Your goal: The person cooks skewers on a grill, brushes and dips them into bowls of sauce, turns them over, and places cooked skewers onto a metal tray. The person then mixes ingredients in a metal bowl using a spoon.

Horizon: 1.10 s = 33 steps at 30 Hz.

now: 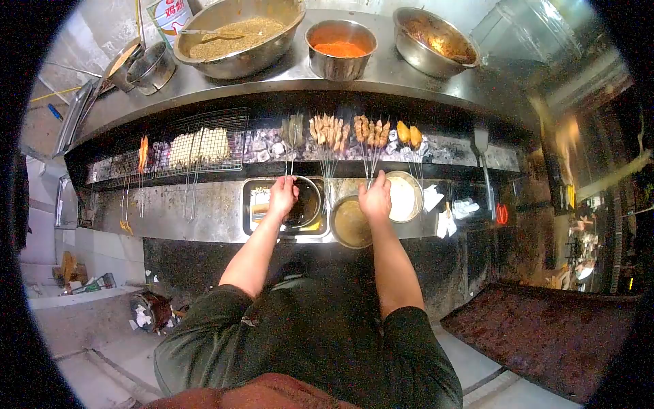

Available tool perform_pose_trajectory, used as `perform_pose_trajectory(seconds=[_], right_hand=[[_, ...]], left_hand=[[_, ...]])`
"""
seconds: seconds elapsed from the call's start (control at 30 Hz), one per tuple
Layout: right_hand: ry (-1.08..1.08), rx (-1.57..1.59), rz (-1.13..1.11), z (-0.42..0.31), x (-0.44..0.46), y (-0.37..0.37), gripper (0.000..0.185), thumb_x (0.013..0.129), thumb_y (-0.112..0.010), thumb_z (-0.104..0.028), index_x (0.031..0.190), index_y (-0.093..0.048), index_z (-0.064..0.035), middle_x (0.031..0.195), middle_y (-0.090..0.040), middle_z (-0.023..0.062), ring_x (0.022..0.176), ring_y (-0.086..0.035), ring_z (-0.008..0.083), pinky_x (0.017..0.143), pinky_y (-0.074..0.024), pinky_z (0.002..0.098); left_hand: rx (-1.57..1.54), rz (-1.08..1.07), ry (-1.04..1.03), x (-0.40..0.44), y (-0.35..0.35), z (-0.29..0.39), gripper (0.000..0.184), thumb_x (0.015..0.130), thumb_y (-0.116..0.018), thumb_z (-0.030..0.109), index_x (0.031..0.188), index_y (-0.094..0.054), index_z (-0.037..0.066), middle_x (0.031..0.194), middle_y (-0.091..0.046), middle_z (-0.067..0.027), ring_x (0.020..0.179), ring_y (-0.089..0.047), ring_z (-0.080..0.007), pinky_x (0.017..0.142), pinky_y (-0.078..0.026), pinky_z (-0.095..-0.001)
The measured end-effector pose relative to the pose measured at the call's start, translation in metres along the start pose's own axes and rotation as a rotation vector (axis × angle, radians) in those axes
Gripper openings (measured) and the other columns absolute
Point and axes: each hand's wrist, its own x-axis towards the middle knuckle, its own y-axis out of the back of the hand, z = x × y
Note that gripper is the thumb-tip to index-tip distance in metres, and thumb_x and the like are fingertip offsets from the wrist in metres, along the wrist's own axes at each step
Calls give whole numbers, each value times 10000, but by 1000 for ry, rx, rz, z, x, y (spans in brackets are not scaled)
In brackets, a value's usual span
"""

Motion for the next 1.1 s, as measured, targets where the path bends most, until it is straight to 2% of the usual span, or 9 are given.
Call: perform_pose_trajectory(seconds=[0.2, 0.47, 0.6, 0.7, 0.73, 0.87, 0.97, 1.0, 1.1], right_hand=[[-16, -15, -37, -7, 6, -7, 681, 812, -590, -254, 1359, -277, 6, 1249, -460, 260, 1140, -471, 404, 965, -391, 433], [-8, -22, -11, -10, 4, -8, 589, 831, -562, -182, 1338, -316, -9, 1215, -496, 266, 1106, -503, 398, 939, -410, 436], [1, -28, -37, -3, 10, -13, 534, 853, -509, -160, 1321, -311, 3, 1065, -568, 273, 994, -561, 407, 880, -446, 446], [-37, -101, -13, -4, 12, -17, 474, 878, -430, -172, 1305, -339, 11, 1076, -568, 270, 994, -572, 396, 862, -460, 457], [-63, -127, -16, -2, 16, -20, 372, 891, -371, -144, 1224, -408, 18, 1067, -576, 265, 984, -581, 394, 859, -461, 466], [-65, -159, -36, 12, 23, -16, 209, 892, -375, -125, 984, -513, 2, 985, -612, 256, 921, -602, 400, 808, -478, 464], [45, -19, -70, 14, 18, 0, 200, 887, -394, -114, 979, -527, 3, 956, -615, 274, 868, -606, 434, 754, -483, 477], [295, 41, 135, 40, 26, -22, 193, 907, -409, -139, 944, -546, -8, 755, -623, 189, 647, -618, 344, 568, -482, 432], [-216, 1185, -487, 38, 24, -6, 198, 925, -418, -157, 943, -563, -24, 606, -515, 54, 481, -497, 180, 434, -398, 311]], left_hand=[[-269, -58, 132, -5, -4, 6, 236, 972, -421, 274, 1003, -533, 68, 603, -463, 12, 492, -419, -80, 438, -353, -219], [-295, -40, 80, -3, 0, 10, 257, 975, -415, 329, 950, -504, 89, 562, -437, 13, 421, -372, -80, 387, -315, -216], [-314, -55, 91, -1, 2, 9, 249, 976, -414, 335, 968, -493, 100, 568, -438, 15, 441, -386, -82, 398, -337, -219], [-328, -70, 107, -2, 0, 8, 244, 979, -409, 323, 958, -492, 95, 592, -462, 7, 454, -408, -90, 416, -367, -224], [-306, -76, 104, -3, 1, 10, 253, 978, -409, 322, 953, -491, 84, 610, -487, 0, 465, -438, -93, 428, -389, -234], [-185, -42, 67, 0, 2, 6, 303, 949, -476, 318, 1059, -493, 35, 656, -521, -18, 502, -493, -113, 474, -437, -252], [60, 33, -38, 3, 6, 2, 351, 914, -533, 294, 1095, -482, -3, 743, -542, -71, 638, -546, -179, 592, -471, -325], [187, 97, -123, 4, 7, 1, 357, 900, -551, 273, 1097, -478, -16, 790, -549, -102, 707, -559, -210, 646, -472, -353], [507, 342, -527, -15, 2, 26, 375, 856, -584, 213, 1100, -472, -50, 947, -539, -193, 898, -539, -306, 791, -433, -416]])
